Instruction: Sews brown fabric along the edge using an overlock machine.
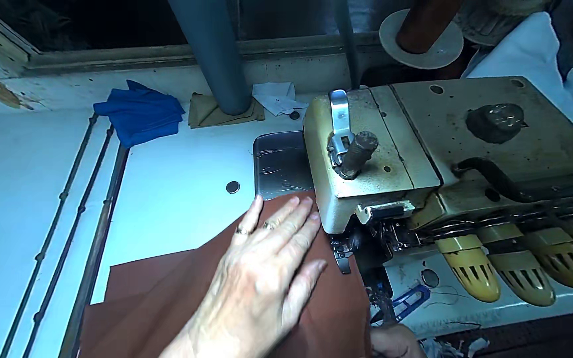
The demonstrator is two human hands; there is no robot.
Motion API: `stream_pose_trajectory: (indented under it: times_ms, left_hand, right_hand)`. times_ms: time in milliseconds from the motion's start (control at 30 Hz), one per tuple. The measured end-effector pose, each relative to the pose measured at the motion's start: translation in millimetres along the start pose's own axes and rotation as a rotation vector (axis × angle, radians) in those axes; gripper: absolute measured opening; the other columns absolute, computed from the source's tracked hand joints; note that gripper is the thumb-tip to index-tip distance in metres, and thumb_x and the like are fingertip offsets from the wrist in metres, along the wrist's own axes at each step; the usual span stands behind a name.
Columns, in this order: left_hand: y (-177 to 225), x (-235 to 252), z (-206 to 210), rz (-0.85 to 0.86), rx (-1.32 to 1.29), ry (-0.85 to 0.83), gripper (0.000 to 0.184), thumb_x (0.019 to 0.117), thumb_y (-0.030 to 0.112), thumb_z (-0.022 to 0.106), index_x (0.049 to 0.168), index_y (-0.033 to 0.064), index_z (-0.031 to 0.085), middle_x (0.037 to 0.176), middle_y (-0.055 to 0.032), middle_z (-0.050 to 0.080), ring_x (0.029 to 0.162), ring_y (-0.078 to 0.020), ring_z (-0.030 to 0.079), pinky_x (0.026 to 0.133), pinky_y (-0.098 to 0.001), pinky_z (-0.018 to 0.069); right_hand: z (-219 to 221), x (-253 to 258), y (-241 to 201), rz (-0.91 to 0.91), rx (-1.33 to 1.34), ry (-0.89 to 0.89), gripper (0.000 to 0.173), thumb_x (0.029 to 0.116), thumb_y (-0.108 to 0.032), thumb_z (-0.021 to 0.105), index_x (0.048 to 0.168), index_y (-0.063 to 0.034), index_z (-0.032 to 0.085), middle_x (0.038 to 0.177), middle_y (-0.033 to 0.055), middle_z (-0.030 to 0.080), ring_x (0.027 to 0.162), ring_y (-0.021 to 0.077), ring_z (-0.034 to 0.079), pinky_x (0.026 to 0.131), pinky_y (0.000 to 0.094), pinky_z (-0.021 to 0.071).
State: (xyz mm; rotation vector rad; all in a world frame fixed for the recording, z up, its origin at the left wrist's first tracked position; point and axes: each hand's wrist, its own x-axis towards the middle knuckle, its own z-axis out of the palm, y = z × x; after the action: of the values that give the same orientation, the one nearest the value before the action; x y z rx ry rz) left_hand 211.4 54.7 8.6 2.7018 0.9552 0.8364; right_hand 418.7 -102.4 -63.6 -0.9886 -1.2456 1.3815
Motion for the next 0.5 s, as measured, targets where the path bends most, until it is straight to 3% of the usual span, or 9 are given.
stream_pose_trajectory:
  times_ms: [133, 233, 400, 500]
  left_hand:
    - [-21, 26, -2, 0.012, 0.036, -0.027, 0.047, 0.1035, 0.039, 0.046, 0.129, 0.0087, 0.071, 0.137, -0.0056, 0.067, 0.135, -0.0206, 0.058, 0.121, -0.0602, 0.0300]
    - [-34, 43, 0, 0.013, 0.056, -0.009, 0.048, 0.1044, 0.038, 0.045, 0.130, 0.0053, 0.070, 0.139, -0.0101, 0.066, 0.136, -0.0258, 0.057, 0.119, -0.0616, 0.0289]
    - [-38, 57, -3, -0.071, 0.113, 0.035, 0.043, 0.1060, 0.030, 0.047, 0.130, 0.0011, 0.068, 0.136, -0.0138, 0.067, 0.135, -0.0314, 0.058, 0.120, -0.0646, 0.0236]
    - [-42, 39, -2, -0.197, 0.071, 0.109, 0.048, 0.1092, 0.034, 0.043, 0.143, 0.0030, 0.058, 0.143, -0.0113, 0.062, 0.139, -0.0266, 0.054, 0.121, -0.0653, 0.0201]
  right_hand:
    - [3, 24, -20, -0.030, 0.026, 0.094, 0.014, 0.0941, -0.007, 0.063, 0.082, -0.0034, 0.069, 0.073, -0.0068, 0.068, 0.070, -0.0077, 0.060, 0.065, 0.0132, 0.0492]
    - [6, 38, -29, -0.047, 0.037, 0.156, 0.014, 0.0929, -0.006, 0.063, 0.079, -0.0079, 0.067, 0.069, -0.0103, 0.063, 0.065, -0.0086, 0.056, 0.061, 0.0121, 0.0470]
    - [16, 38, -27, -0.065, 0.068, 0.255, 0.014, 0.0913, -0.004, 0.063, 0.080, -0.0087, 0.070, 0.069, -0.0097, 0.065, 0.064, -0.0067, 0.059, 0.061, 0.0140, 0.0497]
    - [17, 28, -18, -0.063, 0.070, 0.207, 0.019, 0.0964, -0.009, 0.064, 0.079, -0.0093, 0.069, 0.070, -0.0097, 0.066, 0.067, -0.0075, 0.060, 0.063, 0.0136, 0.0504]
